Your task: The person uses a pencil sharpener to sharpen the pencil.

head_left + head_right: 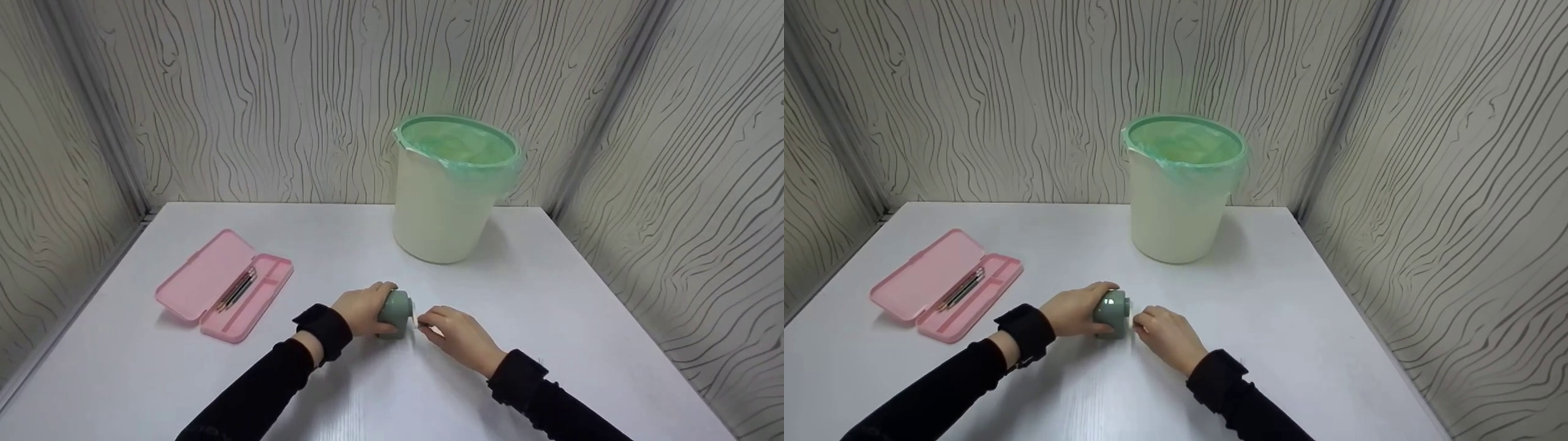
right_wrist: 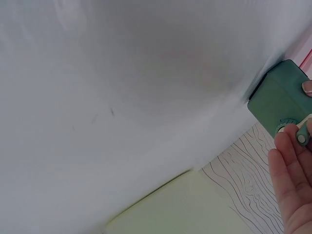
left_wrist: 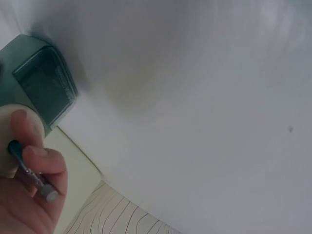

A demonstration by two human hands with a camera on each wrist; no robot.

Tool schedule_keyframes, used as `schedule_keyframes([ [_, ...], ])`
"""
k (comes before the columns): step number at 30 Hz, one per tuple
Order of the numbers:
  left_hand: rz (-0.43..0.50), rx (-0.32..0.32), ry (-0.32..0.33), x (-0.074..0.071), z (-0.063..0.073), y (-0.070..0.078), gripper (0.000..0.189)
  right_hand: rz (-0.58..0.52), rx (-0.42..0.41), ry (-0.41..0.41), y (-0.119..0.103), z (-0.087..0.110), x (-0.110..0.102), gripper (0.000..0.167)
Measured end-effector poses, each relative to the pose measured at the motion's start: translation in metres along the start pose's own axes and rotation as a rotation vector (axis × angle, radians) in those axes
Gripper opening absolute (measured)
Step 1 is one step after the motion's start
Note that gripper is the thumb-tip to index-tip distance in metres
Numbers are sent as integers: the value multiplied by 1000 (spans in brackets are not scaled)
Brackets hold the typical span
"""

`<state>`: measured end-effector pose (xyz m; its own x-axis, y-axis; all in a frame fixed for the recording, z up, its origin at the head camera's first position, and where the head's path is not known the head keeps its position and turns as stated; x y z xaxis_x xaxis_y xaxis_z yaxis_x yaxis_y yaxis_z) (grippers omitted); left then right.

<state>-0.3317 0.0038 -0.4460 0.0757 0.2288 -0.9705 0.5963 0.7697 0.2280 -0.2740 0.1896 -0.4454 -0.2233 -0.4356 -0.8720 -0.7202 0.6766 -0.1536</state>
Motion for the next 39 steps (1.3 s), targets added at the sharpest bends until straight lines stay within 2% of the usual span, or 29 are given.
schedule_keyframes([
  [4, -47, 18, -8, -1, 0, 2, 62, 4, -29, 49, -2, 1, 0, 15],
  [11, -126, 56, 24, -4, -1, 2, 56, 84, -67, 123, -4, -3, -3, 15],
  [17, -112, 69, 16, -5, -1, 1, 55, 153, -72, 123, -7, -4, -4, 14],
  [25, -103, 88, 12, -3, -1, 4, 55, 328, -164, 183, -11, -2, -4, 19],
  [32, -88, 86, -14, -1, -2, 0, 56, 339, -145, 174, -8, -14, -10, 16],
  [39, -149, 126, 2, 2, -2, 3, 59, 322, -82, 172, 0, -24, -14, 15],
])
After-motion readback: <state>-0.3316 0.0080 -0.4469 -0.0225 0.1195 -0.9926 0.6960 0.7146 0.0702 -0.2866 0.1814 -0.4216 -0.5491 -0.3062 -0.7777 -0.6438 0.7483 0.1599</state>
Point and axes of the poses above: each hand's wrist, its own z-axis away from the middle knuckle, its own x-axis out of the palm, y = z × x, the point moved 4 cm from there along -z, towards the middle knuckle, and after that the axes turned 4 degrees about -z, right-handed, at the moved point
